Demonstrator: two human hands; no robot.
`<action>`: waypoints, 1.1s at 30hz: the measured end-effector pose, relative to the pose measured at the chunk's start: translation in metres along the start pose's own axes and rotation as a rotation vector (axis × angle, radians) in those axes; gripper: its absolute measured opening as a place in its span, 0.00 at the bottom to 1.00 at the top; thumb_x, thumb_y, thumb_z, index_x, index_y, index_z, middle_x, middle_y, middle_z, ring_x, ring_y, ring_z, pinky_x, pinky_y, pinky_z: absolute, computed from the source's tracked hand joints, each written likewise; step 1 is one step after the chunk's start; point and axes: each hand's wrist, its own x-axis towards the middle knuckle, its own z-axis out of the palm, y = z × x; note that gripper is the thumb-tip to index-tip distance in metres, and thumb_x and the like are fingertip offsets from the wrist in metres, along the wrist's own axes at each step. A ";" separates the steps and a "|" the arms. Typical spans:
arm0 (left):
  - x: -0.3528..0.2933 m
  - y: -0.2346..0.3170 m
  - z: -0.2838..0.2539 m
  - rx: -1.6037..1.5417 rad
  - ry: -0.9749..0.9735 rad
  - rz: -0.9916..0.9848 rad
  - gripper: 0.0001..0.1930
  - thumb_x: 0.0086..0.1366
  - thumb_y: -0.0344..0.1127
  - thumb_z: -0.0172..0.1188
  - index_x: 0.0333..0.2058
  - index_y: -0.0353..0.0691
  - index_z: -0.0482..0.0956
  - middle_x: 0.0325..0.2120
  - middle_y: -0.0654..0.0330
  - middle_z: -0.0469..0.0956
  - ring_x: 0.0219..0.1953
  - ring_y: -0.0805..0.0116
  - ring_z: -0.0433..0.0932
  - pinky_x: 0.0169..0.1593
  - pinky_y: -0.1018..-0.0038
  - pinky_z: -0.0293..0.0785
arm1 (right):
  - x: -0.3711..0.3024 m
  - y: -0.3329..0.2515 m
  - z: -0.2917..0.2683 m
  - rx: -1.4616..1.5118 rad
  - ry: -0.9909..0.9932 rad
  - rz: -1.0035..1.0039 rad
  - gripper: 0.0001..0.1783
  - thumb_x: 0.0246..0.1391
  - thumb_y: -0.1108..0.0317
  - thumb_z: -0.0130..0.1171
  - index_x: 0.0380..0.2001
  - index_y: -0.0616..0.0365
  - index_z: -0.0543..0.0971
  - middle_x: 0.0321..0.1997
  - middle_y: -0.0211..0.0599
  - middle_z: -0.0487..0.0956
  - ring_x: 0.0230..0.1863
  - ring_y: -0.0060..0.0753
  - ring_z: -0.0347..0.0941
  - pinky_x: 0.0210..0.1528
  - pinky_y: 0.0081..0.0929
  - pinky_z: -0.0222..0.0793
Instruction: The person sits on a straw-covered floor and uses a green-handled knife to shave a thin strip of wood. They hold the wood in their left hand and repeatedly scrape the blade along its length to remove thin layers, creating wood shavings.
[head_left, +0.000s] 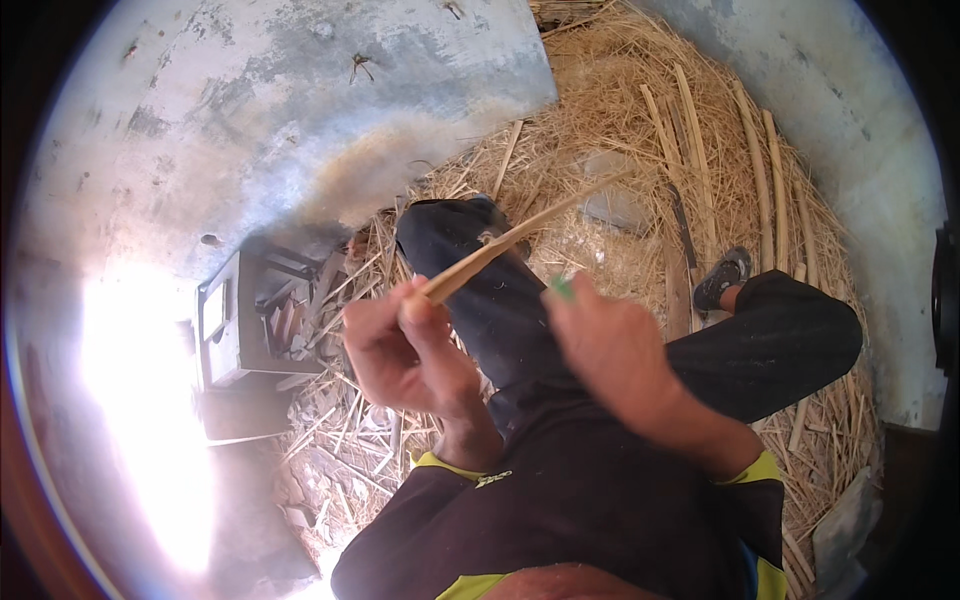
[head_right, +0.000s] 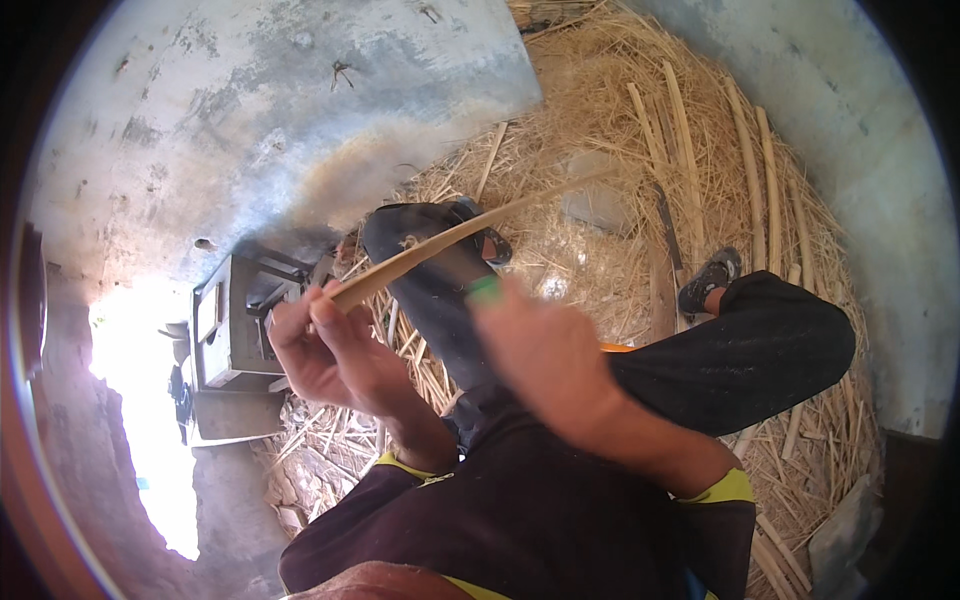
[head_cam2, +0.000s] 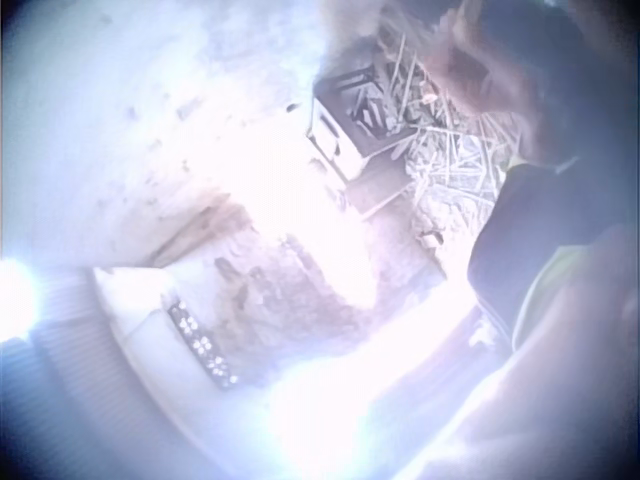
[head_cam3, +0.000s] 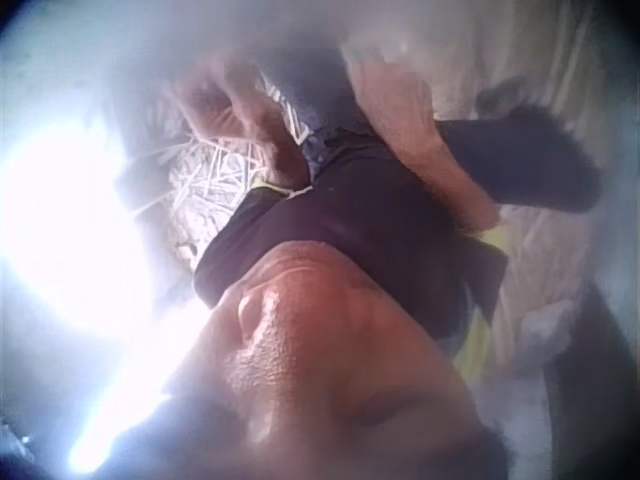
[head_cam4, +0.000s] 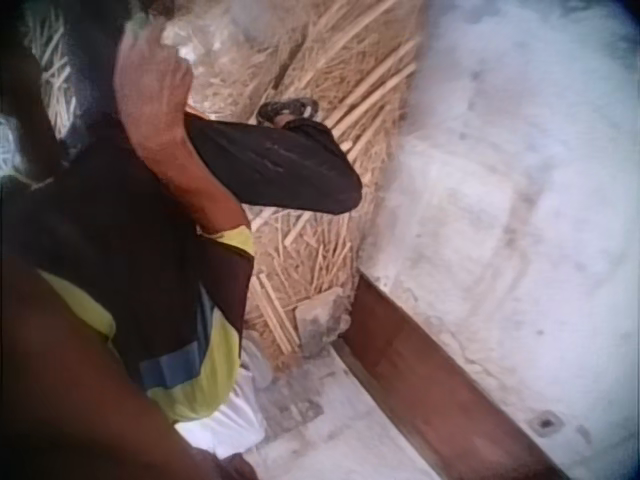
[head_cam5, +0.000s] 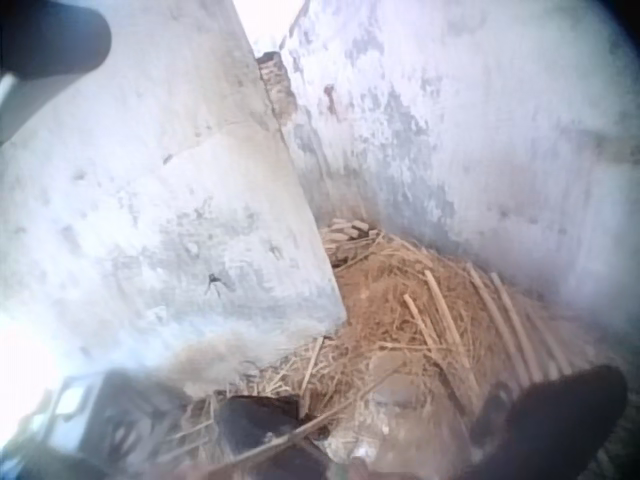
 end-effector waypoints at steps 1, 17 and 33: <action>0.003 -0.001 -0.006 0.003 0.014 -0.019 0.09 0.63 0.31 0.61 0.35 0.30 0.73 0.25 0.59 0.70 0.18 0.81 0.65 0.19 0.86 0.58 | -0.005 0.034 0.023 -0.140 -0.078 0.033 0.13 0.61 0.59 0.52 0.31 0.60 0.71 0.16 0.49 0.73 0.20 0.50 0.74 0.22 0.43 0.68; 0.001 0.002 0.011 -0.080 -0.069 0.022 0.12 0.62 0.34 0.62 0.37 0.31 0.73 0.28 0.56 0.69 0.20 0.78 0.67 0.20 0.85 0.62 | 0.010 -0.035 -0.047 0.417 -0.028 -0.053 0.14 0.60 0.61 0.54 0.29 0.60 0.65 0.14 0.45 0.71 0.16 0.50 0.72 0.16 0.41 0.66; 0.001 0.000 0.015 -0.109 -0.040 0.057 0.12 0.63 0.34 0.62 0.36 0.30 0.72 0.27 0.55 0.70 0.17 0.79 0.65 0.18 0.86 0.59 | 0.020 -0.035 -0.046 0.308 -0.001 -0.036 0.13 0.60 0.61 0.54 0.30 0.61 0.68 0.13 0.47 0.72 0.16 0.51 0.73 0.18 0.44 0.65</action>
